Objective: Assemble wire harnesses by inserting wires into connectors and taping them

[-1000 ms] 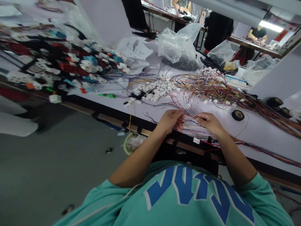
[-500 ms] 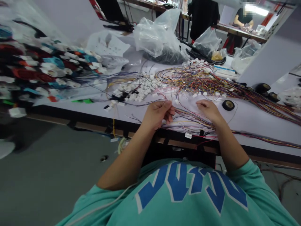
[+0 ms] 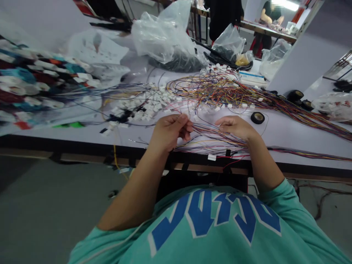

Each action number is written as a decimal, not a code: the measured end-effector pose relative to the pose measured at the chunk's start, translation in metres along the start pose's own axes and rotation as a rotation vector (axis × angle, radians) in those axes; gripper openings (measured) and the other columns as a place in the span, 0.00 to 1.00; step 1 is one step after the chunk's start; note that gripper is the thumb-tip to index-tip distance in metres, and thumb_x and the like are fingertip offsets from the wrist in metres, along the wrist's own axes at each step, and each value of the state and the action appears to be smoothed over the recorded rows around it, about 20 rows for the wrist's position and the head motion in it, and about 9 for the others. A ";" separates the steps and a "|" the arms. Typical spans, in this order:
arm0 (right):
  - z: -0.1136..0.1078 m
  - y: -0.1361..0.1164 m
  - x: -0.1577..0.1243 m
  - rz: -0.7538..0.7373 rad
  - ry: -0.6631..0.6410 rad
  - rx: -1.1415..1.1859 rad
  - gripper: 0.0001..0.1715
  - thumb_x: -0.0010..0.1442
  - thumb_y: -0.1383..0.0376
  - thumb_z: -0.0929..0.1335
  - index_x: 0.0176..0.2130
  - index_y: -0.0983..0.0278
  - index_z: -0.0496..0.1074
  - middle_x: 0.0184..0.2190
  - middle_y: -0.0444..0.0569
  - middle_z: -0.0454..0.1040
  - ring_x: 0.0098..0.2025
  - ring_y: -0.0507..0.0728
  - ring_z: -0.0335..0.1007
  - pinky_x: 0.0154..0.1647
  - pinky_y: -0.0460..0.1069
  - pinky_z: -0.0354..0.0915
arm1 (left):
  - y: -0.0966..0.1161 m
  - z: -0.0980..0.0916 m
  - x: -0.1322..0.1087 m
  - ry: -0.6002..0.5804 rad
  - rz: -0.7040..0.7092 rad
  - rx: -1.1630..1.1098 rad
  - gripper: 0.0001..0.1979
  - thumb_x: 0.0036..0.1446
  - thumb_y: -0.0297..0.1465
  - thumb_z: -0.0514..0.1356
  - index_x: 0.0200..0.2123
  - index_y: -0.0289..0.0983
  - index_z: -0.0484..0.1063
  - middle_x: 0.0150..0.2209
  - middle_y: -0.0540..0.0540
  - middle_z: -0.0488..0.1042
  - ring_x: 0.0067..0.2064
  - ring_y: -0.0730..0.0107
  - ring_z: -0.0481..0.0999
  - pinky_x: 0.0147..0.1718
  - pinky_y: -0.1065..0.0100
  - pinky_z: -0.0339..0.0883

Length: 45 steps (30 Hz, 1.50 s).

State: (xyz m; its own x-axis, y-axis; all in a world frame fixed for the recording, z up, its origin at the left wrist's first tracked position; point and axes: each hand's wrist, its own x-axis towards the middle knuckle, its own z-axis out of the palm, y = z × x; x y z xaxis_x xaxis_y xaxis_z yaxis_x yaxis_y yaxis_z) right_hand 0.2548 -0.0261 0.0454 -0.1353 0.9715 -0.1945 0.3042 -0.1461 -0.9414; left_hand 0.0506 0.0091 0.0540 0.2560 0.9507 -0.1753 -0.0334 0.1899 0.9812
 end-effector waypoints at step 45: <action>-0.036 -0.012 -0.060 0.124 -0.182 -0.925 0.16 0.47 0.75 0.62 0.34 0.67 0.75 0.30 0.48 0.75 0.28 0.49 0.64 0.30 0.44 0.56 | 0.000 0.009 0.003 0.071 -0.110 -0.193 0.21 0.57 0.21 0.46 0.13 0.32 0.64 0.08 0.52 0.61 0.07 0.79 0.58 0.05 0.78 0.49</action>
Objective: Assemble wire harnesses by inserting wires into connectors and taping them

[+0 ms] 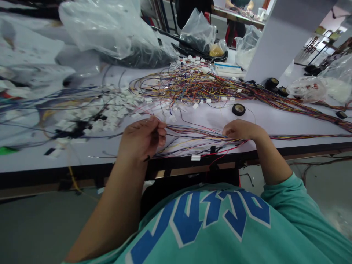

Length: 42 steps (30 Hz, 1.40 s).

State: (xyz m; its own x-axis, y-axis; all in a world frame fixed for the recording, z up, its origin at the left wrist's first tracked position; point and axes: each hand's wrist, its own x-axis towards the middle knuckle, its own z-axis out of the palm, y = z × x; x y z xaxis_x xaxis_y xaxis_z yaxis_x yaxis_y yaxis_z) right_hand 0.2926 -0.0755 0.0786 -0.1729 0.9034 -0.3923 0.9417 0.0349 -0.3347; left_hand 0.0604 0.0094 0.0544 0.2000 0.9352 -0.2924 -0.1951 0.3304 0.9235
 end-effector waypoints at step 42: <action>-0.009 0.020 -0.005 0.167 0.835 1.131 0.06 0.54 0.70 0.63 0.25 0.64 0.62 0.20 0.39 0.65 0.17 0.43 0.56 0.17 0.40 0.54 | -0.058 0.129 -0.020 -0.721 0.852 1.665 0.15 0.56 0.25 0.47 0.39 0.32 0.71 0.36 0.37 0.75 0.42 0.56 0.73 0.34 0.62 0.63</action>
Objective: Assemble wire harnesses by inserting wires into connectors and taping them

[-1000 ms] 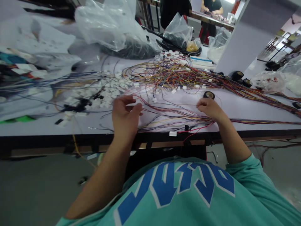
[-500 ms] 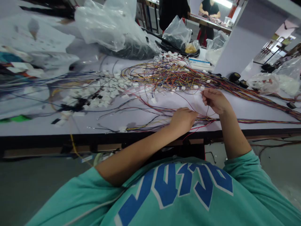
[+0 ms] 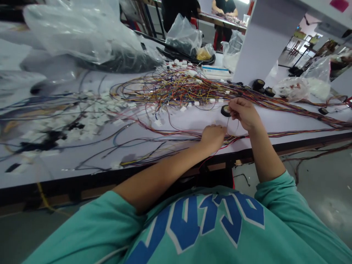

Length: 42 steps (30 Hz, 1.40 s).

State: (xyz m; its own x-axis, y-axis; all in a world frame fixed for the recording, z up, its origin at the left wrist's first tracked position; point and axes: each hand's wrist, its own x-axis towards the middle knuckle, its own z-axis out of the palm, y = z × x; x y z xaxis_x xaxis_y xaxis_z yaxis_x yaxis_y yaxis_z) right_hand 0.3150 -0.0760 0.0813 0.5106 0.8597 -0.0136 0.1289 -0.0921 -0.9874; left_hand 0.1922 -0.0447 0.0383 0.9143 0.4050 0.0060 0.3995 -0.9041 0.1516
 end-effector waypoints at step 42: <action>0.052 0.025 -0.011 -0.561 0.110 -0.313 0.11 0.57 0.60 0.62 0.29 0.62 0.69 0.16 0.40 0.62 0.16 0.47 0.53 0.16 0.43 0.50 | -0.145 -0.045 -0.064 -0.081 -0.257 -0.567 0.08 0.43 0.30 0.54 0.23 0.34 0.72 0.21 0.50 0.70 0.25 0.74 0.66 0.27 0.73 0.58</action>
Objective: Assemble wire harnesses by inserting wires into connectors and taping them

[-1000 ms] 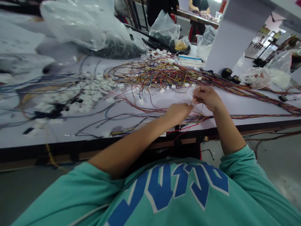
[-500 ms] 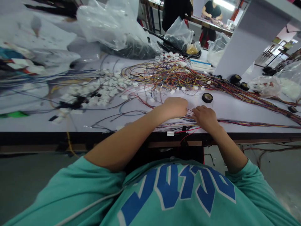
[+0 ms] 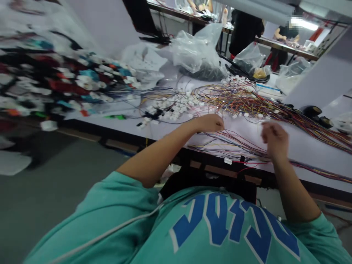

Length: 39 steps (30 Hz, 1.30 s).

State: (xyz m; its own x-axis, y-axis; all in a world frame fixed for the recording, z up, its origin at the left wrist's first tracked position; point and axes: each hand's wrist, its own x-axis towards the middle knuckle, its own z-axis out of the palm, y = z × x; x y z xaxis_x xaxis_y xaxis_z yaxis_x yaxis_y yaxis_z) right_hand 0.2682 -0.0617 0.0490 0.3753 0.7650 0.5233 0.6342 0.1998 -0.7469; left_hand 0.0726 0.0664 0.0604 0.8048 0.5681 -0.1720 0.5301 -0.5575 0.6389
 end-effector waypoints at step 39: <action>0.082 -0.035 -0.016 0.265 -0.826 0.314 0.12 0.49 0.60 0.63 0.32 0.65 0.67 0.17 0.39 0.66 0.20 0.47 0.56 0.23 0.44 0.53 | -0.100 -0.037 -0.131 0.940 -0.831 -0.074 0.10 0.50 0.29 0.54 0.32 0.31 0.72 0.23 0.46 0.70 0.27 0.66 0.73 0.34 0.63 0.66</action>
State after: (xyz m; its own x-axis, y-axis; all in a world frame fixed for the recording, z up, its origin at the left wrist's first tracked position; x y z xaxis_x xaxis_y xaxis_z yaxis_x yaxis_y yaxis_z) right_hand 0.1842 -0.0303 0.0333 -0.1964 0.9793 -0.0496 0.3387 0.0203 -0.9407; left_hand -0.0960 0.0706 0.0469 -0.2817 0.9587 0.0383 0.7440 0.1931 0.6397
